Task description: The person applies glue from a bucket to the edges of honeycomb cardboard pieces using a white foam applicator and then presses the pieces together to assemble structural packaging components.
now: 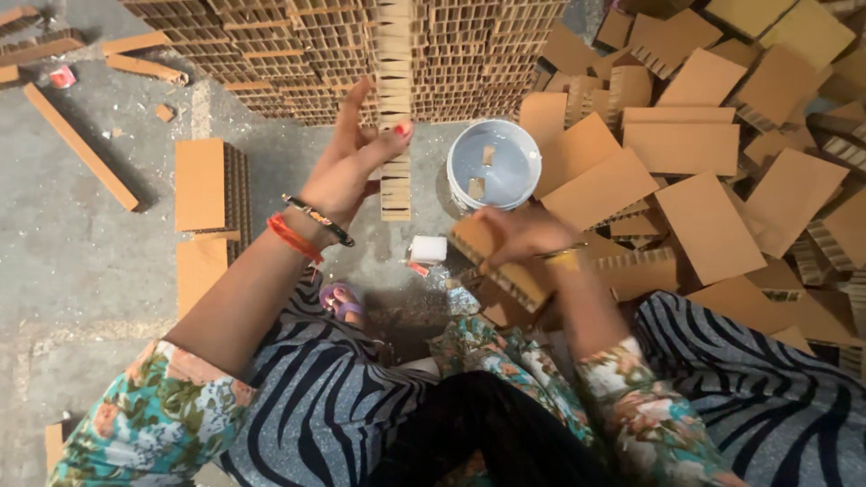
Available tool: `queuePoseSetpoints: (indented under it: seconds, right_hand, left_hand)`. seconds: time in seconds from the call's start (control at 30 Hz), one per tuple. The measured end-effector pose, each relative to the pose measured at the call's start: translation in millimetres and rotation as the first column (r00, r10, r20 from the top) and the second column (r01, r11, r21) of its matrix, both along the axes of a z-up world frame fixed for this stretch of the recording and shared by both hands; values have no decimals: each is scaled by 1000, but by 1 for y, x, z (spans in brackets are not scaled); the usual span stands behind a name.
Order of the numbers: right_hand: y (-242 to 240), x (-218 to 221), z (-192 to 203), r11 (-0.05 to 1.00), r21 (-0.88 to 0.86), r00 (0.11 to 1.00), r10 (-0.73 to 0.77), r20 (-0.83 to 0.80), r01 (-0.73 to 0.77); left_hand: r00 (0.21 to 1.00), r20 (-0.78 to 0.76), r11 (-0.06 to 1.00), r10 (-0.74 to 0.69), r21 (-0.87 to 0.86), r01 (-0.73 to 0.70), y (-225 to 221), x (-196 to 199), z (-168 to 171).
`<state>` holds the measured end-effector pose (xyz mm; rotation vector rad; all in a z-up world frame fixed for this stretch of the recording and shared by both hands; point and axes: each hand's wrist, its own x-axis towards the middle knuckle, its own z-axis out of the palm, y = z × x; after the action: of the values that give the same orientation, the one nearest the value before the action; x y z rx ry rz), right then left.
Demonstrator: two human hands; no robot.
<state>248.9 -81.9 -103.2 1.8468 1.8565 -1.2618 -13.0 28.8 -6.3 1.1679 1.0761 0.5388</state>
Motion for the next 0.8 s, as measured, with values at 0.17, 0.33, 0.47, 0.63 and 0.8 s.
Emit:
queuePoseSetpoints:
  seconds: [0.17, 0.33, 0.47, 0.63, 0.8]
  right_hand:
    - [-10, 38, 106, 860, 312, 782, -146, -606, 403]
    - [-18, -4, 98, 539, 228, 246, 39, -968, 811]
    - [-12, -15, 85, 593, 268, 252, 113, -961, 759]
    - [-16, -14, 81, 610, 213, 168, 130, -977, 763]
    - [-18, -12, 77, 594, 195, 152, 122, -981, 780]
  left_hand:
    - [917, 378, 992, -126, 61, 111, 2, 12, -14]
    - [926, 260, 951, -273, 220, 218, -18, 37, -20]
    - [914, 265, 936, -306, 261, 238, -33, 45, -17]
    - [891, 307, 930, -336, 257, 262, -42, 45, -6]
    - [897, 269, 925, -352, 249, 288, -47, 47, -1]
